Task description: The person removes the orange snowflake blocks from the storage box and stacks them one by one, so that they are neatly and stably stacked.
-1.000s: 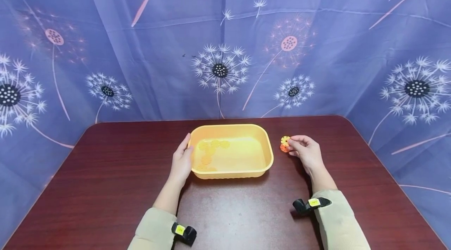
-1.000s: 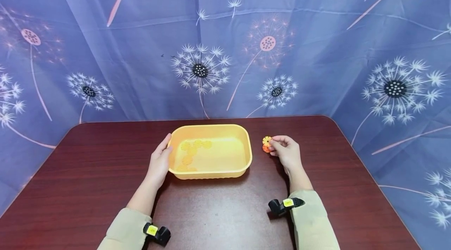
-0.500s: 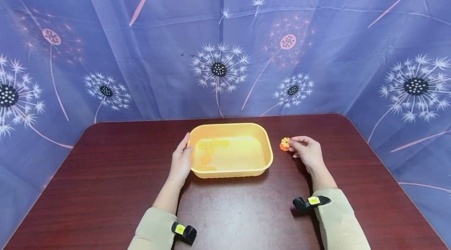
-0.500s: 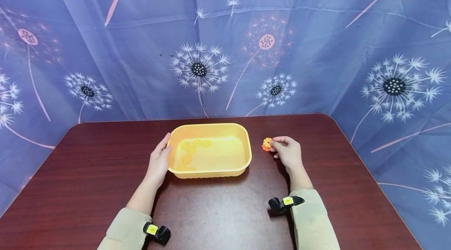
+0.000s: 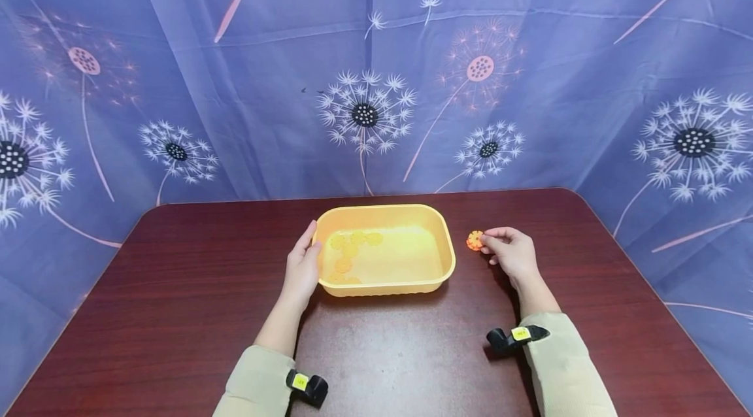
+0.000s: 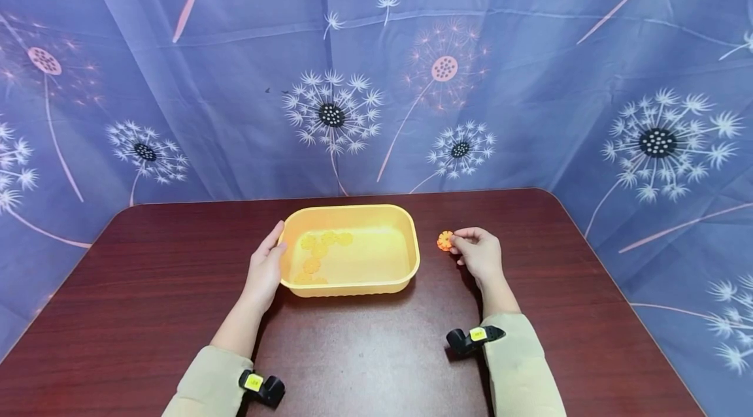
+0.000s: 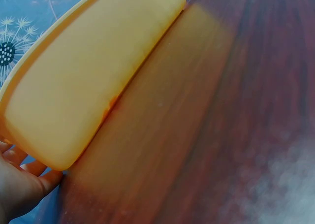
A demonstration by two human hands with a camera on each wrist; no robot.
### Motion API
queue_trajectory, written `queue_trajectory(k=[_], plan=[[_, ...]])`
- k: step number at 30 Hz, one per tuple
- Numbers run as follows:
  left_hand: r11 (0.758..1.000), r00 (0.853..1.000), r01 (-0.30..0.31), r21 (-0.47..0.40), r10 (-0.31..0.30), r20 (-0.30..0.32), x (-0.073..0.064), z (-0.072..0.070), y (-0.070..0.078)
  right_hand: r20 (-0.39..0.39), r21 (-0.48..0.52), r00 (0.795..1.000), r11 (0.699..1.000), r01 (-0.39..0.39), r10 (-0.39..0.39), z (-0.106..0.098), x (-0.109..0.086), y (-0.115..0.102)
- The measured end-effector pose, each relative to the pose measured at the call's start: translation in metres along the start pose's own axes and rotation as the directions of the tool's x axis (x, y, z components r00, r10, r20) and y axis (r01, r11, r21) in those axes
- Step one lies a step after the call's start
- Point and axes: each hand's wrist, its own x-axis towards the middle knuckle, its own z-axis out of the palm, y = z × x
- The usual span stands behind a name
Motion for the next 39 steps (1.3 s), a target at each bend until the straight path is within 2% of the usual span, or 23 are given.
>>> queue_trajectory(k=[19,31,39], plan=[[1.000,1.000,-0.002,0.018,0.002,0.003,0.0020,-0.0003,0.0002,-0.040,-0.092,0.999,0.996,0.019,-0.022,0.0021,-0.0003,0.0007],[1.000,1.000,0.002,0.015,-0.002,0.001,0.0018,-0.0002,-0.0008,-0.063,-0.147,0.998,0.989,0.001,-0.011,0.0039,-0.0016,0.0003],[1.000,1.000,0.010,0.013,-0.010,0.006,0.0017,-0.0010,-0.0006,-0.075,-0.134,0.997,0.991,-0.006,-0.005,0.0044,-0.0010,0.0000]])
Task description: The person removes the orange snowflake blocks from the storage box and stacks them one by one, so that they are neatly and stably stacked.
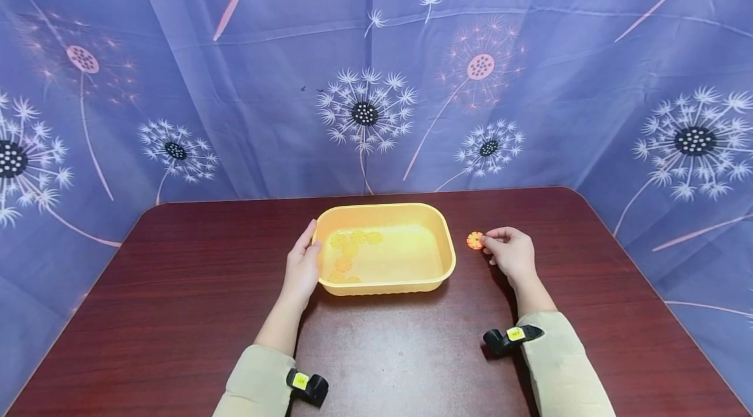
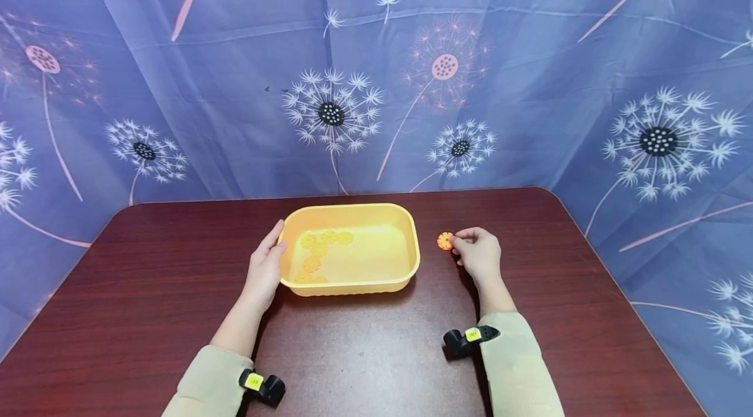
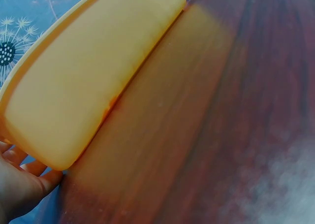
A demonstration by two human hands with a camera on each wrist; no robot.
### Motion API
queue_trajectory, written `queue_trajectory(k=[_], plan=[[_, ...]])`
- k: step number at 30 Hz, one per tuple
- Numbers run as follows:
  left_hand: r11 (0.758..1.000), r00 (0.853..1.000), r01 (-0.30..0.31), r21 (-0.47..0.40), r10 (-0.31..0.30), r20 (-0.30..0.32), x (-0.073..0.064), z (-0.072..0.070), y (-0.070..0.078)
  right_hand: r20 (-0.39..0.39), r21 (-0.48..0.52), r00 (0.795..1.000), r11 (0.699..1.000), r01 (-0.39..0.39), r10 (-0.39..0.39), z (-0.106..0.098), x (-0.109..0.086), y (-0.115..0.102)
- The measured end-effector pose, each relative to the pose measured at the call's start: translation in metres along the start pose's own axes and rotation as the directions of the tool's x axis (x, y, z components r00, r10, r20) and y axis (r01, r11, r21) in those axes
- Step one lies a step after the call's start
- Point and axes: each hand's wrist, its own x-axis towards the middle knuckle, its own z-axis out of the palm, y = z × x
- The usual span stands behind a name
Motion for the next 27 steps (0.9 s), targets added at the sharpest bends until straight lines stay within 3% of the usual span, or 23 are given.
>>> queue_trajectory(k=[18,27], plan=[[1.000,1.000,-0.014,-0.014,0.014,0.000,-0.0010,-0.0033,0.0052,0.005,0.058,1.000,0.998,-0.017,0.017,0.0001,0.0008,-0.0059],[1.000,1.000,-0.022,0.001,0.022,0.010,-0.0013,-0.0004,0.0005,0.035,0.106,0.999,0.994,0.017,-0.021,-0.0027,-0.0021,-0.0055]])
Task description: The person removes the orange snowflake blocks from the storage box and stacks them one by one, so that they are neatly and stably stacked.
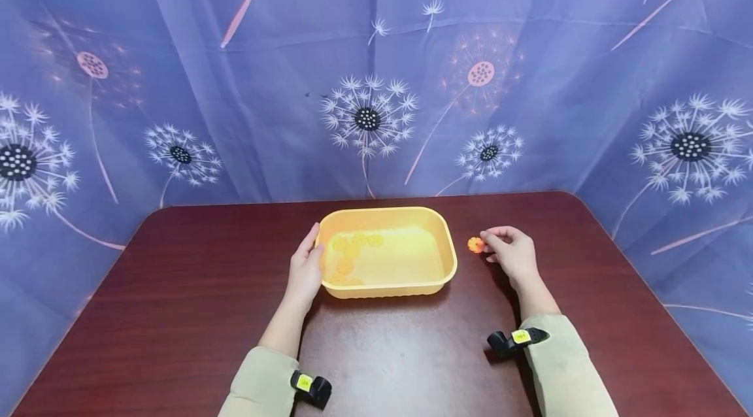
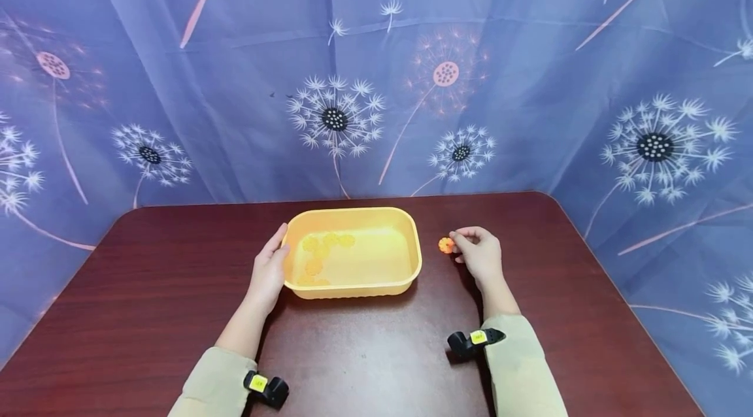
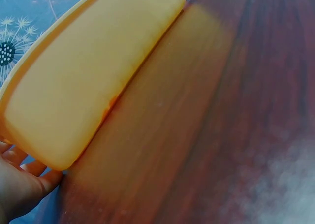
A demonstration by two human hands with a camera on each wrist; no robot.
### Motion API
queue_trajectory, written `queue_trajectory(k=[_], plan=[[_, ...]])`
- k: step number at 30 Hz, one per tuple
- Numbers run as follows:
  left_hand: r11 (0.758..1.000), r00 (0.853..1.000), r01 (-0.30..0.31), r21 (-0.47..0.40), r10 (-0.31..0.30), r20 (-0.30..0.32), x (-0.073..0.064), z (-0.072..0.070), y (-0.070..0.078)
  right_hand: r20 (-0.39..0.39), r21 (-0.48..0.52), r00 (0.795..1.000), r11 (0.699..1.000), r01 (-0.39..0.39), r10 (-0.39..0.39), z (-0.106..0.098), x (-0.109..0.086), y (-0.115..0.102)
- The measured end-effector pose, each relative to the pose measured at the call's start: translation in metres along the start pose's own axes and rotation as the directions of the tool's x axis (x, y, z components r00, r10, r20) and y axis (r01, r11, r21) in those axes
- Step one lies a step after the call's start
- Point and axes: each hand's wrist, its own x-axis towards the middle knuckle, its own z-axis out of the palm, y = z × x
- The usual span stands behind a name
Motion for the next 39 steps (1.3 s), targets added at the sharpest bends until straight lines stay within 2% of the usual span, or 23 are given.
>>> queue_trajectory(k=[8,15,20,26,33,39], plan=[[1.000,1.000,-0.013,0.004,0.013,-0.009,0.001,0.000,-0.004,0.024,0.132,0.999,0.990,0.039,-0.043,0.008,-0.004,-0.012],[0.999,0.999,-0.021,0.030,0.022,-0.023,0.002,0.000,-0.004,0.072,0.116,0.991,0.987,0.108,-0.117,0.014,-0.005,-0.024],[0.999,0.999,-0.023,0.035,0.024,-0.028,0.002,0.000,-0.002,0.148,0.144,0.975,0.979,0.147,-0.168,0.020,-0.007,-0.039],[0.999,0.999,-0.013,0.032,0.014,-0.031,0.002,0.000,-0.002,0.203,0.048,0.957,0.978,0.202,-0.207,0.033,-0.010,-0.054],[0.999,0.999,-0.007,0.037,0.009,-0.037,0.002,0.000,-0.004,0.258,0.095,0.931,0.966,0.242,-0.258,0.053,-0.011,-0.065],[0.999,0.999,-0.022,0.049,0.023,-0.030,0.001,-0.001,-0.002,0.328,0.070,0.903,0.960,0.271,-0.279,0.068,-0.017,-0.081]])
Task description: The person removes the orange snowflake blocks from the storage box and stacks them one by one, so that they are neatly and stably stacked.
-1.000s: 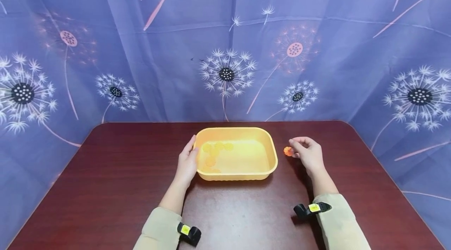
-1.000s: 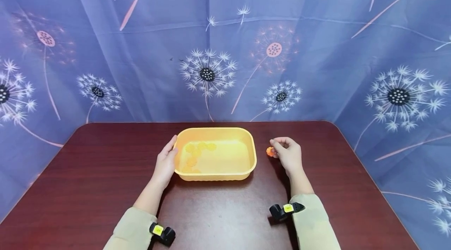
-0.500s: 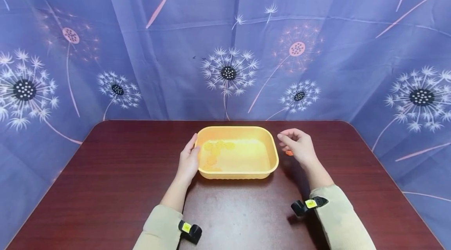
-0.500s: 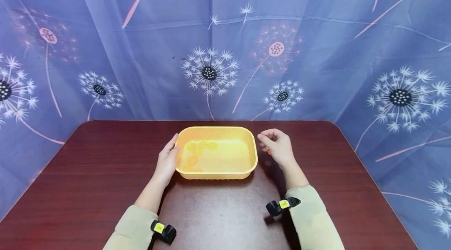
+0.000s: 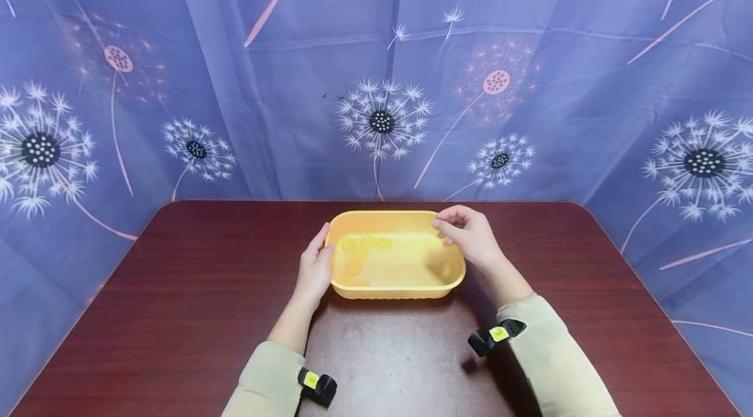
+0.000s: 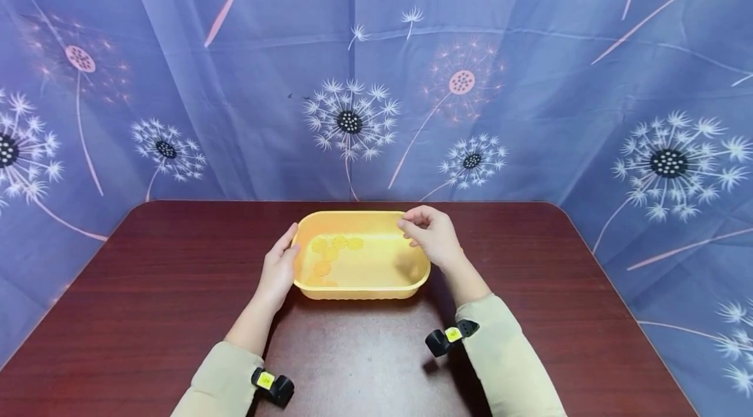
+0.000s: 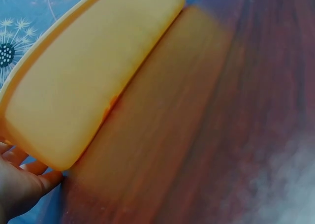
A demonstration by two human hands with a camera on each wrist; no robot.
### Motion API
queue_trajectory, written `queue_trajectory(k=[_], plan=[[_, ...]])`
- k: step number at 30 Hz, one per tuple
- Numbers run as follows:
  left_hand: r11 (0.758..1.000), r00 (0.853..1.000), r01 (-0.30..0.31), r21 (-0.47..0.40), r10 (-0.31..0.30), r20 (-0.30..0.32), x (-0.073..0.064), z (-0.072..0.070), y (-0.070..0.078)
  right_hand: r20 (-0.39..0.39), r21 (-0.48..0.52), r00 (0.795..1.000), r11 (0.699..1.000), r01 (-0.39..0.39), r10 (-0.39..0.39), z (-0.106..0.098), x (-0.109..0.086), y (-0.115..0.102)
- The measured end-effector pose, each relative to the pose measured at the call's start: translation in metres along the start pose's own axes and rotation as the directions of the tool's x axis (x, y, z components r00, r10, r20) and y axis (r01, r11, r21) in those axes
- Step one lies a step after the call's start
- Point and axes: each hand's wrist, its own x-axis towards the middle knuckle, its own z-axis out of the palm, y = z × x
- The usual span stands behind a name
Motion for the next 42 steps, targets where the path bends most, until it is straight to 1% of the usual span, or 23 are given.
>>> queue_trajectory(k=[4,7,13,19,23,26,29,33,37,39,42], plan=[[1.000,1.000,-0.007,0.009,0.007,0.000,-0.001,0.000,0.001,0.067,-0.020,0.997,0.999,0.031,-0.030,0.012,0.004,0.003],[1.000,1.000,-0.006,0.016,0.006,0.000,-0.001,0.000,0.001,0.131,-0.055,0.990,0.997,0.057,-0.049,0.022,0.006,0.004],[0.999,1.000,-0.008,0.035,0.008,0.005,0.000,0.002,0.002,0.246,-0.113,0.966,0.988,0.106,-0.075,0.039,0.010,0.002],[0.998,0.999,-0.037,0.055,0.038,-0.003,0.000,0.003,0.004,0.315,-0.177,0.946,0.973,0.145,-0.084,0.053,0.011,0.000],[0.998,0.999,-0.037,0.048,0.038,-0.009,-0.001,0.004,0.005,0.373,-0.186,0.924,0.968,0.167,-0.087,0.062,0.013,0.001],[0.999,0.999,-0.032,0.040,0.032,-0.005,-0.001,0.004,0.005,0.437,-0.171,0.897,0.974,0.152,-0.063,0.069,0.013,0.004],[0.999,0.999,-0.032,0.042,0.032,-0.003,-0.001,0.004,0.005,0.489,-0.195,0.872,0.970,0.145,-0.032,0.074,0.012,0.008],[0.998,0.999,-0.036,0.053,0.036,-0.012,-0.001,0.002,0.005,0.536,-0.283,0.844,0.939,0.195,-0.014,0.079,0.011,0.014],[0.998,0.999,-0.026,0.054,0.027,-0.020,-0.001,0.000,0.003,0.590,-0.334,0.808,0.912,0.239,0.005,0.082,0.011,0.017],[0.999,1.000,-0.019,0.050,0.020,-0.019,-0.001,0.000,0.003,0.612,-0.359,0.791,0.892,0.275,0.003,0.083,0.010,0.017],[0.999,1.000,-0.011,0.049,0.011,-0.015,-0.001,0.000,0.003,0.628,-0.403,0.778,0.853,0.330,-0.004,0.085,0.009,0.017]])
